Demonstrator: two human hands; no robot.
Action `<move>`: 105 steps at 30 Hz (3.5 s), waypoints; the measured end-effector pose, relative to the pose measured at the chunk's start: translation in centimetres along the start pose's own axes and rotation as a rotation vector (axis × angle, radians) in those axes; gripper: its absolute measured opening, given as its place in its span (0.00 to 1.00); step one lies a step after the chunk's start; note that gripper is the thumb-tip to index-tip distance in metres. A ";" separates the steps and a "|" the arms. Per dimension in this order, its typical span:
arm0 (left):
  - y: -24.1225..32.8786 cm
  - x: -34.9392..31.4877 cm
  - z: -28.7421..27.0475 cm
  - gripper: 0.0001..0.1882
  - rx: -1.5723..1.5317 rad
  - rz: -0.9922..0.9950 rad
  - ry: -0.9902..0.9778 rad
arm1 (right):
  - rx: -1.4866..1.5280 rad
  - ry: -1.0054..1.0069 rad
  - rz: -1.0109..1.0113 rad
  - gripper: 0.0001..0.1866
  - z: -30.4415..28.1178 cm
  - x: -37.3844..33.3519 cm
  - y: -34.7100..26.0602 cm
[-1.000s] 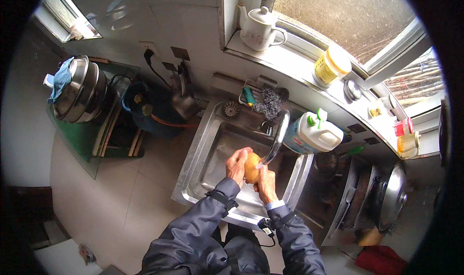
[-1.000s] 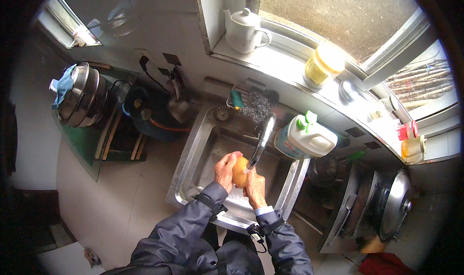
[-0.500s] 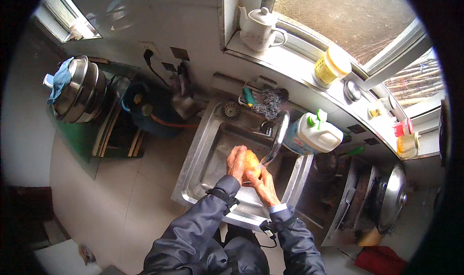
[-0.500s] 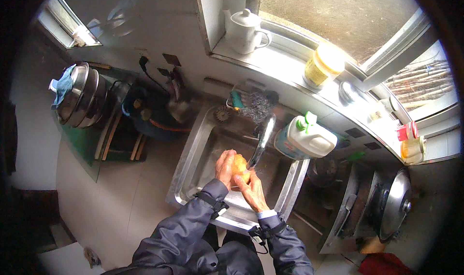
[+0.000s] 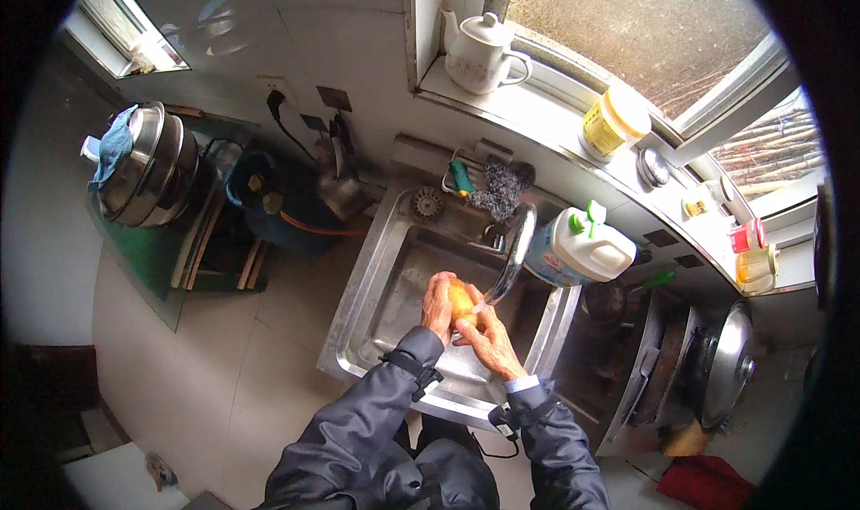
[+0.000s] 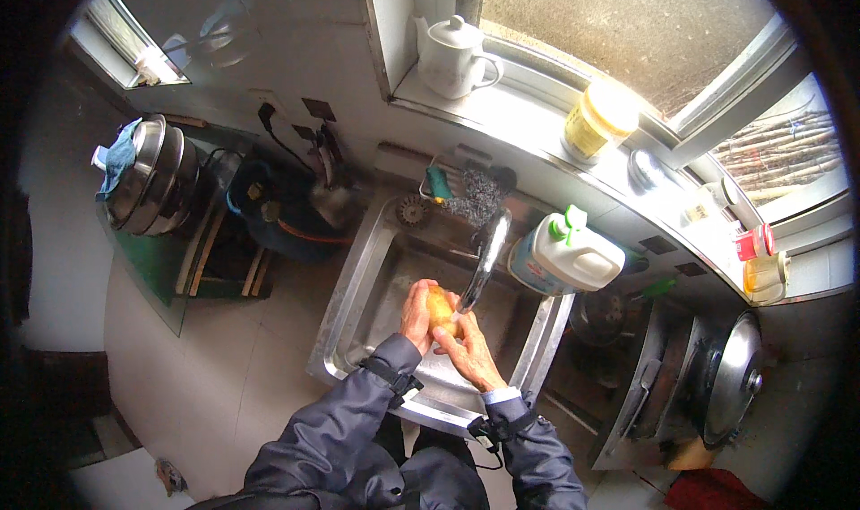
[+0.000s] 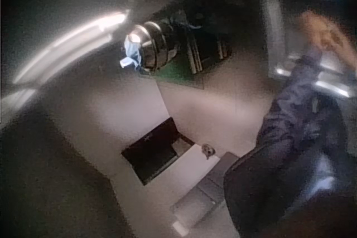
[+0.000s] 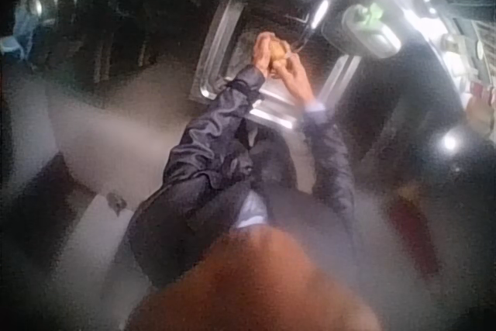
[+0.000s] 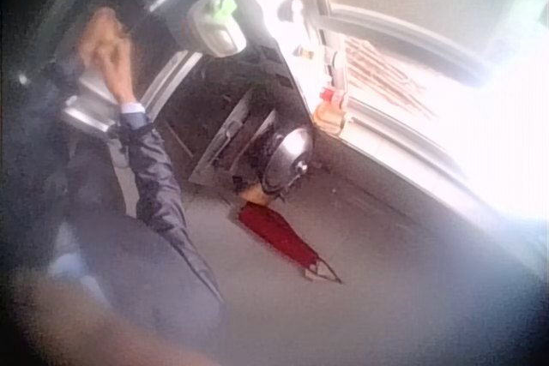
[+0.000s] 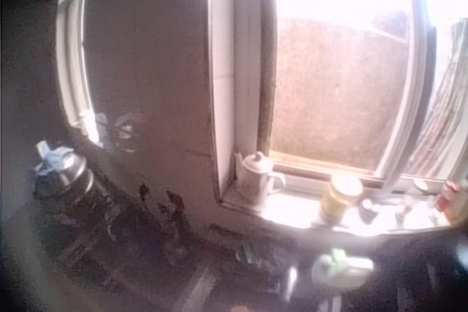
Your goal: The person washes a black wok with a spatula and cloth, dries it, and places it on the stove. Then they retrieve a potato from the refrigerator and wash it under running water in the sink.
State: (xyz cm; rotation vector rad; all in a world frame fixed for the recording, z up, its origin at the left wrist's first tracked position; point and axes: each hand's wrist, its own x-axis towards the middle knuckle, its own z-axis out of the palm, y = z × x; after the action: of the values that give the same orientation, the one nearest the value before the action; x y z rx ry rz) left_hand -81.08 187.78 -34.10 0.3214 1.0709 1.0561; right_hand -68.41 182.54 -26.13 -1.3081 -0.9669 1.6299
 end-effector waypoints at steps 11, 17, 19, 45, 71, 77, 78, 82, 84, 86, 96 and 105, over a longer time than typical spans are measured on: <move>-0.4 -1.4 1.1 0.28 -0.127 -0.062 -0.027 | -0.741 0.054 -0.398 0.43 -1.1 1.4 0.1; 0.8 -0.3 0.8 0.27 -0.487 -0.309 -0.019 | -0.042 0.185 0.000 0.32 0.3 0.3 -0.2; 1.1 -1.7 1.8 0.26 -0.291 -0.084 -0.027 | -0.129 0.298 0.001 0.27 0.4 0.7 0.1; 0.8 -2.7 0.0 0.28 -0.431 -0.522 -0.417 | -0.896 0.040 -0.146 0.40 -1.6 1.1 -2.0; 1.8 -3.7 1.8 0.28 -0.075 -0.174 -0.090 | -0.548 0.130 -0.026 0.38 -2.1 0.2 -0.8; 0.0 -1.8 1.3 0.23 -0.097 -0.147 0.038 | -0.698 0.122 -0.424 0.37 -2.3 0.1 -0.8; -0.3 -1.5 1.0 0.23 -0.213 -0.200 -0.002 | -0.770 0.112 -0.497 0.37 -2.5 0.1 -0.8; -1.0 -1.5 0.3 0.23 -0.383 -0.363 -0.109 | -0.977 0.026 -0.642 0.30 -2.9 0.1 -1.0; -1.1 -2.1 0.1 0.22 -0.302 -0.457 -0.201 | -1.065 -0.102 -0.611 0.29 -3.0 0.1 -1.5; -1.0 -2.2 0.0 0.21 -0.354 -0.404 -0.245 | -0.926 -0.134 -0.592 0.26 -3.2 0.0 -2.0; -0.2 -2.1 1.2 0.25 -0.591 -0.429 -0.099 | -0.880 -0.050 -0.402 0.32 -5.7 0.1 -1.8; 0.5 -2.7 3.2 0.22 -0.522 -0.372 -0.221 | -0.704 0.015 -0.388 0.20 -6.4 -1.3 -11.4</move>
State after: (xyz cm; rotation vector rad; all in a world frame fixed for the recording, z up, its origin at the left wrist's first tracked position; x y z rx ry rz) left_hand -78.87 186.60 -30.64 -0.1760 0.5953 0.8985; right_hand -60.52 186.08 -16.29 -1.4425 -1.7582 1.0057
